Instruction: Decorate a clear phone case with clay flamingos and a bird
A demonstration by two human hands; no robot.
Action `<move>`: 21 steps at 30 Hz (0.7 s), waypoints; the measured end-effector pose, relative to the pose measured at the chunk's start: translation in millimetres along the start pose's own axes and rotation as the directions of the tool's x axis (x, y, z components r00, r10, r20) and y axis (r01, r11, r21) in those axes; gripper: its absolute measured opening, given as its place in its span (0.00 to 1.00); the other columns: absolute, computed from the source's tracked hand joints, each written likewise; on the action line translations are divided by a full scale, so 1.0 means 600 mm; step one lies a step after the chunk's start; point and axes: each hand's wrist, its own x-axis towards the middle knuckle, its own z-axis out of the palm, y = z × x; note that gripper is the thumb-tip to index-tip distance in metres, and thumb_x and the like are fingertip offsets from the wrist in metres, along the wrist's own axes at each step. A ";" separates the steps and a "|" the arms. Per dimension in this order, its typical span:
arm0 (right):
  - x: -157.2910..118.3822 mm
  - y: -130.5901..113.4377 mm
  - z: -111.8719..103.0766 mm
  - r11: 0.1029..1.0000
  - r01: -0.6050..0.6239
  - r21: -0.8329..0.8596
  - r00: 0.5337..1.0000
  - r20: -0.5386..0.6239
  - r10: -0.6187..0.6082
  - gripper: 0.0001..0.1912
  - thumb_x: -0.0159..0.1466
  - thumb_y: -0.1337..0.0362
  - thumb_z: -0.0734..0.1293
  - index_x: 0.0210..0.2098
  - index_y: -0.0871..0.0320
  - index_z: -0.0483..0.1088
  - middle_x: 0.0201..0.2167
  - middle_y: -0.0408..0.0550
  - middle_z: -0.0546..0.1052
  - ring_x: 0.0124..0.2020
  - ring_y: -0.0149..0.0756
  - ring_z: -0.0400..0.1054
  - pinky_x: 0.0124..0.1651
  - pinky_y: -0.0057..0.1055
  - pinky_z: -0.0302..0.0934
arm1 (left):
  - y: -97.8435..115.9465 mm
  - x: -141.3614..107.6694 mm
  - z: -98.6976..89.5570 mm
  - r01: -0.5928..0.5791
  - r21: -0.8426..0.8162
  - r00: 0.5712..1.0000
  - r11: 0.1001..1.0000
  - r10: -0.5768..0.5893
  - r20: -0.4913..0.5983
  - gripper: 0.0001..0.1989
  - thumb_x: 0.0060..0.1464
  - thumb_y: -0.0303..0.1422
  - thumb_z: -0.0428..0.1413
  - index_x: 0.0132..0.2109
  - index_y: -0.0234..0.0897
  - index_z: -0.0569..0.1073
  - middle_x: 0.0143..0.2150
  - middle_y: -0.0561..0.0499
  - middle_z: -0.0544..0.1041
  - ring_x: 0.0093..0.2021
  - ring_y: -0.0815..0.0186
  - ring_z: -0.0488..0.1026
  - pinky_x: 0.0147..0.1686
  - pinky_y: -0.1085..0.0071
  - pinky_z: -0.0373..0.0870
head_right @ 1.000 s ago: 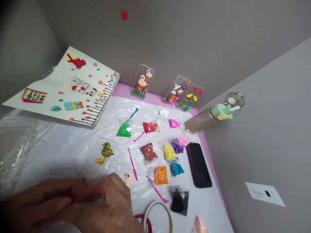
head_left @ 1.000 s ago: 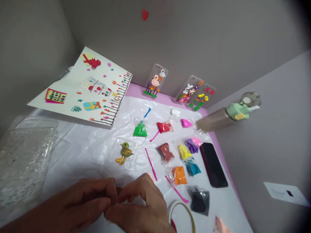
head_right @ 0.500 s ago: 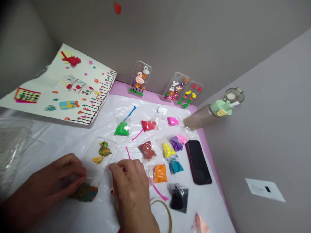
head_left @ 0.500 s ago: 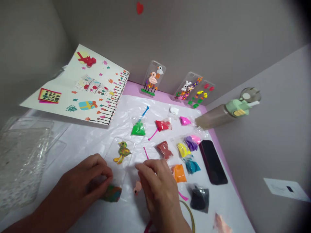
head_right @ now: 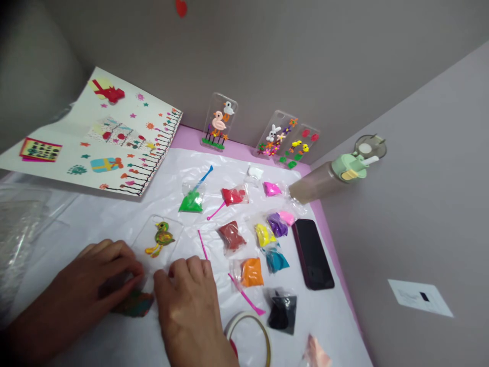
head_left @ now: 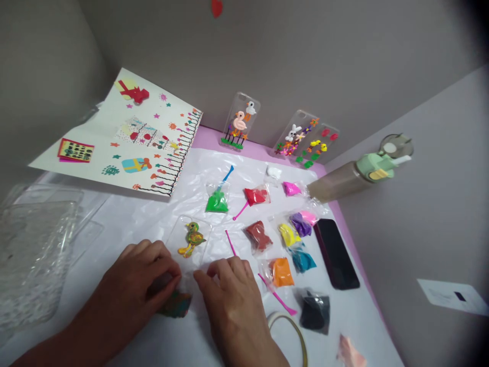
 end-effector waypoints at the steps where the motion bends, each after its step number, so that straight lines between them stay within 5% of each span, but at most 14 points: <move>1: 0.000 -0.001 0.001 1.000 0.011 0.003 1.000 -0.002 -0.011 0.11 0.66 0.77 0.71 0.43 0.55 0.75 0.37 0.46 0.77 0.37 0.43 0.64 0.41 0.40 0.57 | 0.000 0.000 0.000 0.000 0.008 1.000 1.000 0.000 0.008 0.11 0.63 0.36 0.55 0.33 0.47 0.80 0.32 0.56 0.79 0.34 0.59 0.75 0.33 0.62 0.72; 11: 0.004 -0.012 0.008 0.998 0.060 0.026 0.993 0.101 -0.062 0.12 0.66 0.74 0.75 0.45 0.56 0.74 0.35 0.45 0.74 0.37 0.43 0.63 0.41 0.40 0.56 | -0.005 -0.006 0.020 0.071 -0.020 0.997 0.997 -0.070 0.015 0.08 0.61 0.33 0.57 0.33 0.44 0.79 0.34 0.51 0.77 0.36 0.54 0.71 0.38 0.57 0.62; 21: 0.003 -0.020 0.024 0.993 0.092 -0.072 0.991 0.106 -0.084 0.15 0.59 0.76 0.79 0.41 0.59 0.74 0.35 0.46 0.74 0.36 0.44 0.60 0.39 0.41 0.53 | -0.004 -0.004 0.013 -0.046 0.117 0.998 0.992 0.050 -0.031 0.09 0.64 0.30 0.56 0.33 0.42 0.76 0.34 0.51 0.76 0.35 0.54 0.68 0.38 0.59 0.55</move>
